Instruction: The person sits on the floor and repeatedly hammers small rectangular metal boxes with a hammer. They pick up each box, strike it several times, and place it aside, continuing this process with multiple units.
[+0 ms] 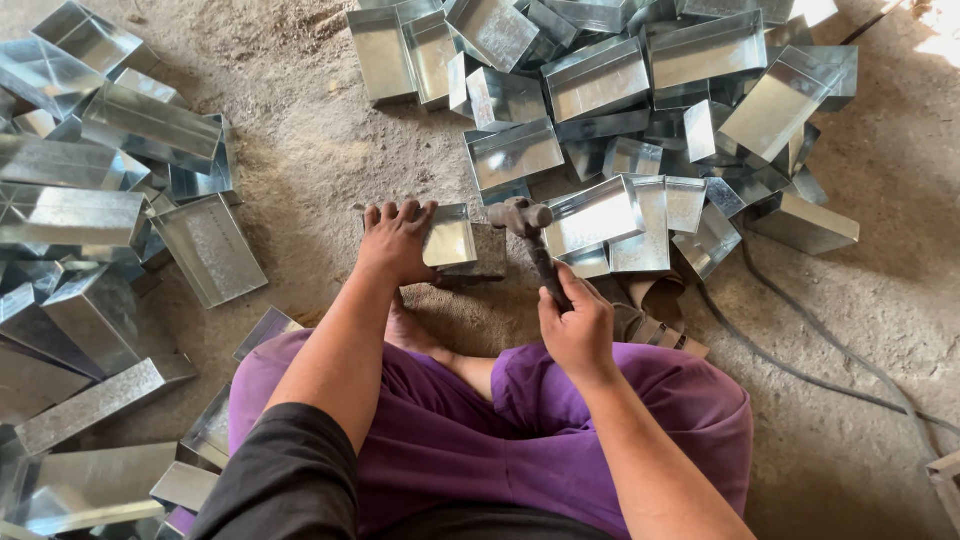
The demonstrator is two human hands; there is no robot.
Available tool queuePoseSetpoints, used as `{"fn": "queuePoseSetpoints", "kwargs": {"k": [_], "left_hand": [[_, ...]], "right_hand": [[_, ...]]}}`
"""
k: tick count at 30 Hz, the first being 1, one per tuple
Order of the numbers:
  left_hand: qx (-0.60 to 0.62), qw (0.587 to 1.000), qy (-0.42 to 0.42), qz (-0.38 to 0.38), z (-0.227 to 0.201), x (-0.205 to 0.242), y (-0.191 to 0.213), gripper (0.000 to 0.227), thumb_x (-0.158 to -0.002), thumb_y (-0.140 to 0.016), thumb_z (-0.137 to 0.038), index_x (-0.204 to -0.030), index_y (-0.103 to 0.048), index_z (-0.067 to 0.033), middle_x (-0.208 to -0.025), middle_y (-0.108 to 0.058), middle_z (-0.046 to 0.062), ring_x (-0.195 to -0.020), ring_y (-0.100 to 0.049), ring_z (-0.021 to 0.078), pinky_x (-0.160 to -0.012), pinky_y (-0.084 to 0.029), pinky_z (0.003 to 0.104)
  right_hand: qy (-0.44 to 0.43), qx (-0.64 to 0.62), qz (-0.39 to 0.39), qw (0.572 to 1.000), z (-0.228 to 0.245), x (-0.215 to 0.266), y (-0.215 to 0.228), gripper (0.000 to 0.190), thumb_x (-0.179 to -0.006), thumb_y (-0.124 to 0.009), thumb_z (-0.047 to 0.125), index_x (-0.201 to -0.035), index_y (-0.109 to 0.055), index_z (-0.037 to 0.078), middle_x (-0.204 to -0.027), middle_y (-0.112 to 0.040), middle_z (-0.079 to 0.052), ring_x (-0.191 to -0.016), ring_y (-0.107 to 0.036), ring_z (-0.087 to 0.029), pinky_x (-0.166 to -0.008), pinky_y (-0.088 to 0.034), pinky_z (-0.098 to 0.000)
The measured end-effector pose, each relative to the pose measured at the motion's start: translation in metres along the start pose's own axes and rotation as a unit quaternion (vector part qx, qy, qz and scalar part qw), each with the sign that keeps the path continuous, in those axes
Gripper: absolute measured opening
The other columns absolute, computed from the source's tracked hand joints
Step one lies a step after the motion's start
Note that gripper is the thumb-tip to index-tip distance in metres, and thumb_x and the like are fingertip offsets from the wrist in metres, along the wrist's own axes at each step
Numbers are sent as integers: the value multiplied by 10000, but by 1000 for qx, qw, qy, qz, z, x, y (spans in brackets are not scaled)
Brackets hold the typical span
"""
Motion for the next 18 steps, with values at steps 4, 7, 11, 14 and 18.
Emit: {"fn": "queuePoseSetpoints", "kwargs": {"k": [4,7,11,14,18], "left_hand": [[33,998,17,49,9,-8,-7,1402,-517,-906,-719,-1620,-186,-239,-1610,-363,78,-1452,-342,358,-1195,-257,528],[271,945,55,174,34,-15,-21,1508,-475,-838,-716,-1668,-16,-299,-1634,-375,141,-1467,-438,376,-1231,-360,491],[459,839,158,246,63,-10,-58,1480,-631,-693,-808,-1638,211,-207,-1624,-271,324,-1552,-211,447,-1226,-265,586],[462,834,161,256,76,-17,-71,1464,-617,-657,-818,-1621,213,-201,-1645,-254,289,-1566,-183,420,-1226,-241,600],[466,832,154,260,79,-26,-80,1456,-621,-656,-815,-1617,204,-193,-1660,-220,266,-1573,-138,407,-1226,-214,614]], "right_hand": [[47,-16,-31,998,11,-4,15,340,-929,-706,12,-1264,-680,-33,-930,-740,-123,-763,-721,-157,-643,-559,-273],[94,-50,-86,991,21,-16,35,295,-974,-701,35,-1253,-673,-56,-882,-732,-80,-698,-687,-99,-584,-525,-231],[197,-72,-204,956,38,-22,78,287,-1054,-634,73,-1332,-595,8,-824,-664,-35,-588,-599,-73,-499,-471,-208],[212,-155,-255,931,40,-22,90,403,-1121,-597,88,-1494,-462,12,-829,-628,-31,-545,-558,-58,-486,-456,-217],[185,-128,-203,953,27,-14,36,127,-1103,-570,98,-1223,-563,57,-782,-592,-29,-548,-550,-69,-460,-426,-207]]}}
Point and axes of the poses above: each hand's wrist, its own x-axis away from the middle knuckle, its own y-axis out of the back of the hand, z = x × y, the point moved 3 cm from there along -x, towards the middle knuckle
